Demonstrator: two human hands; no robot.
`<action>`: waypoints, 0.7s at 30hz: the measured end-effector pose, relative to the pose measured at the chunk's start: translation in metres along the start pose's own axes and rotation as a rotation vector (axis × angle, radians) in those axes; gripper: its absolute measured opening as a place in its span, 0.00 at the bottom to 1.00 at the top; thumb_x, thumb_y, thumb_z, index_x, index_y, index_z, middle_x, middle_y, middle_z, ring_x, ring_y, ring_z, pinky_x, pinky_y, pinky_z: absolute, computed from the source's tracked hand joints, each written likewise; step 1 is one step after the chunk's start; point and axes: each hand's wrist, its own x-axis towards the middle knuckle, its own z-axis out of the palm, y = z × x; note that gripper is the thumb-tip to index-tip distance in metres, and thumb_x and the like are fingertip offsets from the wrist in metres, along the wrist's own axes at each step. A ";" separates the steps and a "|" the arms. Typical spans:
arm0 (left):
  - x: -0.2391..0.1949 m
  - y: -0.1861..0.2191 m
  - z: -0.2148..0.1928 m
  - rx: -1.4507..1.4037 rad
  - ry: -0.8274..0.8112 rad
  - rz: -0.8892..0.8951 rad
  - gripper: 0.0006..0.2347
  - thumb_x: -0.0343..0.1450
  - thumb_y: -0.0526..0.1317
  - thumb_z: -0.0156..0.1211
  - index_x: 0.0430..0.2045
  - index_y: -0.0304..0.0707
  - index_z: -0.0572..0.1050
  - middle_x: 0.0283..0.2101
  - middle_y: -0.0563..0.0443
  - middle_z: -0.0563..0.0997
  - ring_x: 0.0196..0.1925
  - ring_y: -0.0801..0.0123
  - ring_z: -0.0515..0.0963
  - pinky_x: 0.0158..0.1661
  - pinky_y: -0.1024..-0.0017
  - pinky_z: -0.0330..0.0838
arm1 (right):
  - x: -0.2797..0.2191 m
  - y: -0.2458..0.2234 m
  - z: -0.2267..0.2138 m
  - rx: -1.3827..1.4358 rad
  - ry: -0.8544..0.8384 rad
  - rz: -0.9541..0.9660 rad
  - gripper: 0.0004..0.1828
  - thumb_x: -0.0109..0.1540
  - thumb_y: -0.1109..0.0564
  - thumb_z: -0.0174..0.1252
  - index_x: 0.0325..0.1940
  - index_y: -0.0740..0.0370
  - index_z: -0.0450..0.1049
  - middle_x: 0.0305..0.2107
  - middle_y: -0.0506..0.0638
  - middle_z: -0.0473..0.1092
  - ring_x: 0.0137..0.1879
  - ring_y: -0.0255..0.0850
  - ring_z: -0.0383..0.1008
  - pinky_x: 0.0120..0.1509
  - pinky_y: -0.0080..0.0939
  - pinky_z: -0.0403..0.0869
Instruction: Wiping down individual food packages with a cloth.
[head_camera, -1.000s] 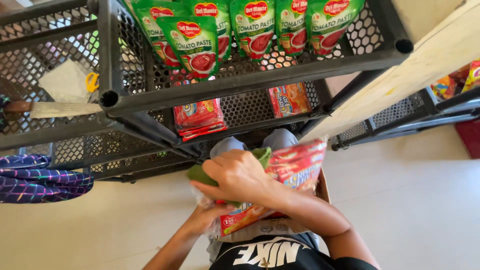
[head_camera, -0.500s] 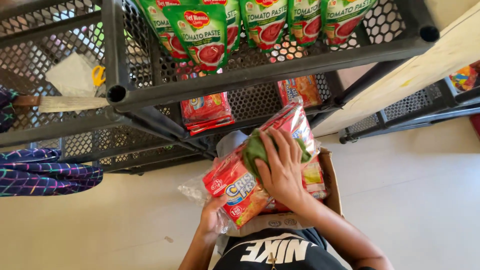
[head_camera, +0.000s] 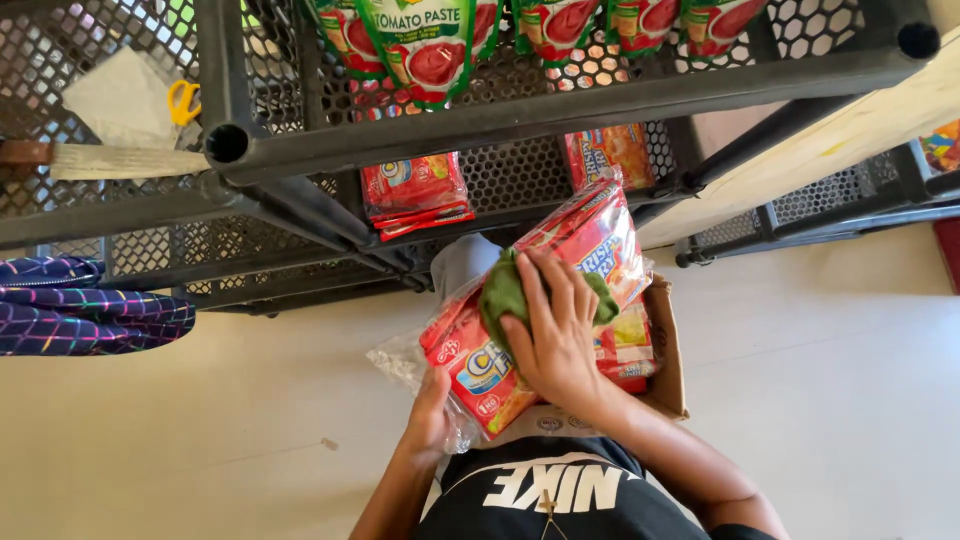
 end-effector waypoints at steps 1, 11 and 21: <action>0.001 0.001 0.004 0.000 0.000 0.001 0.30 0.77 0.50 0.56 0.69 0.27 0.59 0.66 0.37 0.71 0.66 0.51 0.73 0.64 0.51 0.66 | -0.005 -0.004 0.003 0.000 0.000 -0.001 0.38 0.61 0.55 0.63 0.74 0.66 0.61 0.69 0.60 0.58 0.74 0.59 0.57 0.77 0.61 0.57; 0.013 0.016 0.041 0.064 0.373 -0.005 0.22 0.68 0.32 0.60 0.59 0.32 0.69 0.55 0.44 0.79 0.54 0.60 0.80 0.55 0.60 0.74 | 0.039 -0.020 -0.046 0.365 -0.414 -0.231 0.42 0.58 0.59 0.57 0.74 0.75 0.51 0.67 0.68 0.60 0.74 0.62 0.58 0.77 0.64 0.55; 0.011 0.023 0.068 0.142 0.459 -0.041 0.22 0.66 0.32 0.61 0.57 0.37 0.70 0.51 0.47 0.80 0.52 0.61 0.80 0.52 0.59 0.76 | 0.102 -0.104 -0.181 -0.580 -0.325 -0.575 0.22 0.60 0.57 0.54 0.53 0.75 0.74 0.39 0.56 0.78 0.50 0.43 0.79 0.39 0.34 0.74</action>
